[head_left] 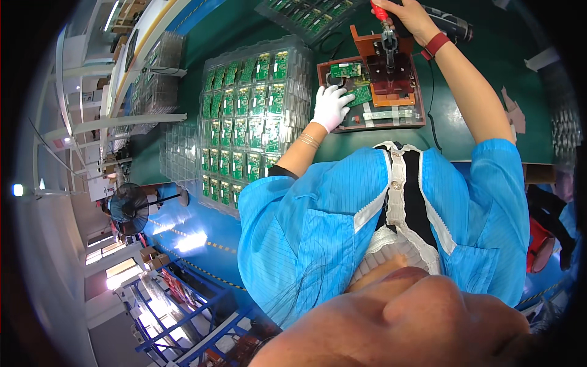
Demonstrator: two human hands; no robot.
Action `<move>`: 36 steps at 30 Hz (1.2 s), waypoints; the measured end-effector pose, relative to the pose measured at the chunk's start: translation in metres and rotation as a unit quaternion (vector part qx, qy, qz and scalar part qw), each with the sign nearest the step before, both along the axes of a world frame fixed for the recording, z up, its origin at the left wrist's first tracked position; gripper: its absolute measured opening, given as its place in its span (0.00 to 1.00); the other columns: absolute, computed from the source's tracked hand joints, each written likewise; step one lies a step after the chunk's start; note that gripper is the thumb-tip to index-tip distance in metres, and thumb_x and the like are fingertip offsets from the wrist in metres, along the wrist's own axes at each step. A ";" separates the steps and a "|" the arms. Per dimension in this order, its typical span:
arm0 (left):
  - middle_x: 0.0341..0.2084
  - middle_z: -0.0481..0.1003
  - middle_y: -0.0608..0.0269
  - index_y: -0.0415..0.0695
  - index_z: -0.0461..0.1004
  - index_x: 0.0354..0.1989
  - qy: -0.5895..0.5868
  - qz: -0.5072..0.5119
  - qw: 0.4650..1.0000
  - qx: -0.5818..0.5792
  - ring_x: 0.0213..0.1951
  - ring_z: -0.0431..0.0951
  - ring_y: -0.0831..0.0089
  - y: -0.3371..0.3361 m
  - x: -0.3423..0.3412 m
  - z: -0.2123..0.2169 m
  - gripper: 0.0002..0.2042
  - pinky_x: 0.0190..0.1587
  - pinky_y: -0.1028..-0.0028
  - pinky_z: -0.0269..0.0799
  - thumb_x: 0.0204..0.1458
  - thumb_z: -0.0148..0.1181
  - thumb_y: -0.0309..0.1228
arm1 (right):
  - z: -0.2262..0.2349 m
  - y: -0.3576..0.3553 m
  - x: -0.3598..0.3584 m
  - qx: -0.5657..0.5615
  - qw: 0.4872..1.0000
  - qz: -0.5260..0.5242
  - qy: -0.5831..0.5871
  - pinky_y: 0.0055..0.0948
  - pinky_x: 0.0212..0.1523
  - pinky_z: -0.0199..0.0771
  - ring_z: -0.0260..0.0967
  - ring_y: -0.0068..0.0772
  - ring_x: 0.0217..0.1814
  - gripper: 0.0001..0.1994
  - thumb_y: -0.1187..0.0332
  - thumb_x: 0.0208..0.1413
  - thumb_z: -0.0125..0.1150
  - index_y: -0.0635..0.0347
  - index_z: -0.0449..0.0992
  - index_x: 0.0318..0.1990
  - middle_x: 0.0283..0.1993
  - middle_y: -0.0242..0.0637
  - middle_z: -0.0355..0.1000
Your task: The person is testing electronic circuit boards by removing them from a tray and inserting them into a testing fixture.
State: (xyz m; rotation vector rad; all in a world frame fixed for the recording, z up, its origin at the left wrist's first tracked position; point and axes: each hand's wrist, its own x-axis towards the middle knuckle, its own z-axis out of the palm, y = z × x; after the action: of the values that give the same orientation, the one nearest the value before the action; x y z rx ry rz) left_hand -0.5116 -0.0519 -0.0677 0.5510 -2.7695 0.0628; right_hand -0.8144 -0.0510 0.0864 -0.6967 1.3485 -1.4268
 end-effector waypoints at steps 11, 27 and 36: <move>0.44 0.73 0.58 0.49 0.76 0.41 0.092 0.006 0.987 0.134 0.42 0.72 0.57 0.008 -0.013 0.007 0.17 0.48 0.65 0.66 0.37 0.59 0.30 | 0.016 0.013 0.005 0.012 0.998 0.026 -0.049 0.19 0.18 0.62 0.61 0.23 0.16 0.08 0.67 0.52 0.61 0.61 0.72 0.29 0.21 0.33 0.70; 0.43 0.73 0.57 0.49 0.76 0.42 0.072 -0.131 0.984 0.096 0.41 0.71 0.55 0.019 -0.098 -0.008 0.17 0.46 0.64 0.67 0.39 0.59 0.29 | 0.016 0.014 0.009 -0.006 1.000 -0.020 0.018 0.18 0.19 0.62 0.61 0.22 0.16 0.08 0.67 0.53 0.61 0.61 0.71 0.29 0.21 0.33 0.71; 0.45 0.72 0.57 0.50 0.75 0.42 0.077 -0.092 0.983 0.140 0.46 0.69 0.54 0.021 -0.091 -0.016 0.16 0.53 0.57 0.60 0.42 0.57 0.33 | 0.012 0.008 0.007 -0.023 1.000 -0.001 0.002 0.18 0.19 0.62 0.61 0.22 0.16 0.08 0.67 0.53 0.61 0.61 0.71 0.30 0.21 0.33 0.71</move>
State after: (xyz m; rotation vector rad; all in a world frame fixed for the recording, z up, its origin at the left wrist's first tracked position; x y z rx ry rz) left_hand -0.6027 -0.0314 -0.0836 0.3468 -2.6770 -0.3995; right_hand -0.8071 -0.0431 0.0982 -0.7287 1.3229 -1.4622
